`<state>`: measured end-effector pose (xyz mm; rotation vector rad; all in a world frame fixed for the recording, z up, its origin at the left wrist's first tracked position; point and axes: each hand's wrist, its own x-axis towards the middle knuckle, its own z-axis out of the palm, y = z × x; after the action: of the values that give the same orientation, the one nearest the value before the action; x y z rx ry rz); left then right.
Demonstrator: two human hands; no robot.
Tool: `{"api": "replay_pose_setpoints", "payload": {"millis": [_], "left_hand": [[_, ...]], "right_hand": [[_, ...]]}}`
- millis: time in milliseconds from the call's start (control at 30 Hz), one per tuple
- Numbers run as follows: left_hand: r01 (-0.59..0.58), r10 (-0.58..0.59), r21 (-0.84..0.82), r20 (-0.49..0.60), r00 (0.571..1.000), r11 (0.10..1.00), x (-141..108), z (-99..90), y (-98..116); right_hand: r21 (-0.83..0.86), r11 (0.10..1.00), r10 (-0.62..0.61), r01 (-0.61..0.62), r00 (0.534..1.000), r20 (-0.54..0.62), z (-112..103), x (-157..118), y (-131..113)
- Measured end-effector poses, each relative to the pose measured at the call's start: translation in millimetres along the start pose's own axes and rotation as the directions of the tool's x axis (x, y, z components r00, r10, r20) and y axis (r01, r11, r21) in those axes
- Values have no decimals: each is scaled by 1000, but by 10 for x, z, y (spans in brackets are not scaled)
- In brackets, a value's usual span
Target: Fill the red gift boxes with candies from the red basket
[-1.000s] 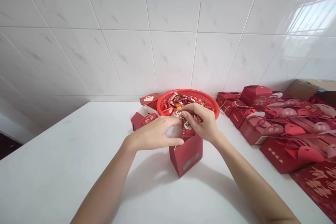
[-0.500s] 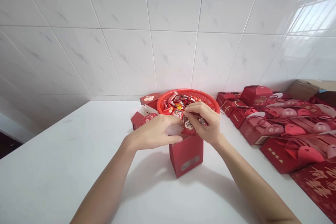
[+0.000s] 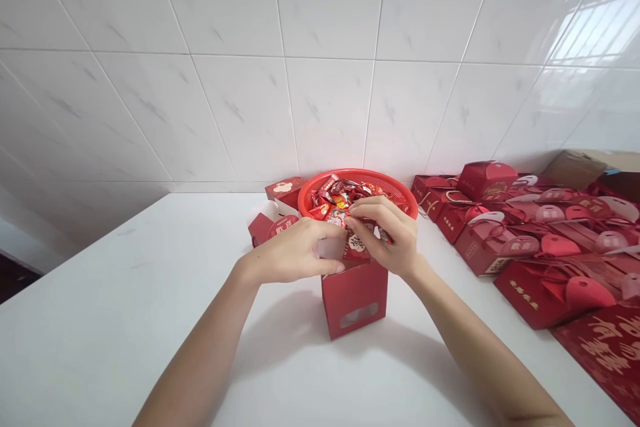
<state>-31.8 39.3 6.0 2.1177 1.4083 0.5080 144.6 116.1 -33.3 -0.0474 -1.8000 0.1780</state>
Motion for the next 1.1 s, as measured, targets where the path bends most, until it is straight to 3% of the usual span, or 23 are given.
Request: {"api": "replay_pose_setpoints", "payload": {"millis": [67,133,200,367,500,600,700,900,1100], "left_hand": [[2,-2,-2,7,1000,1000,-3,-2,-7],[-7,7,-9,-1,1000,1000,-6,-1,-7],[-27,26,-41,-14,1000,999,-8,4,-1],[-31,32,-87,6,999,996,-9,11,-4],[13,-13,20,26,1000,1000,-11,-4,-13],[17,-20,56,46,999,998,-14,-19,1],[6,-8,46,52,999,999,-17,-24,23],[12,-10,-39,59,998,999,-18,-18,22],[6,-3,-46,67,998,999,-20,-13,9]], "right_hand": [[95,982,166,-164,986,-11,-6,23,-44],[220,912,351,-345,936,13,-23,51,-92],[313,836,447,-450,890,87,-40,69,-128],[289,824,427,-487,869,248,-43,48,-133],[271,833,433,-483,873,225,-35,40,-126],[318,791,487,-523,852,191,-43,53,-136],[328,759,535,-562,826,177,-51,61,-145],[328,750,533,-574,819,212,0,26,-138],[326,774,495,-543,840,222,39,-2,-114]]}}
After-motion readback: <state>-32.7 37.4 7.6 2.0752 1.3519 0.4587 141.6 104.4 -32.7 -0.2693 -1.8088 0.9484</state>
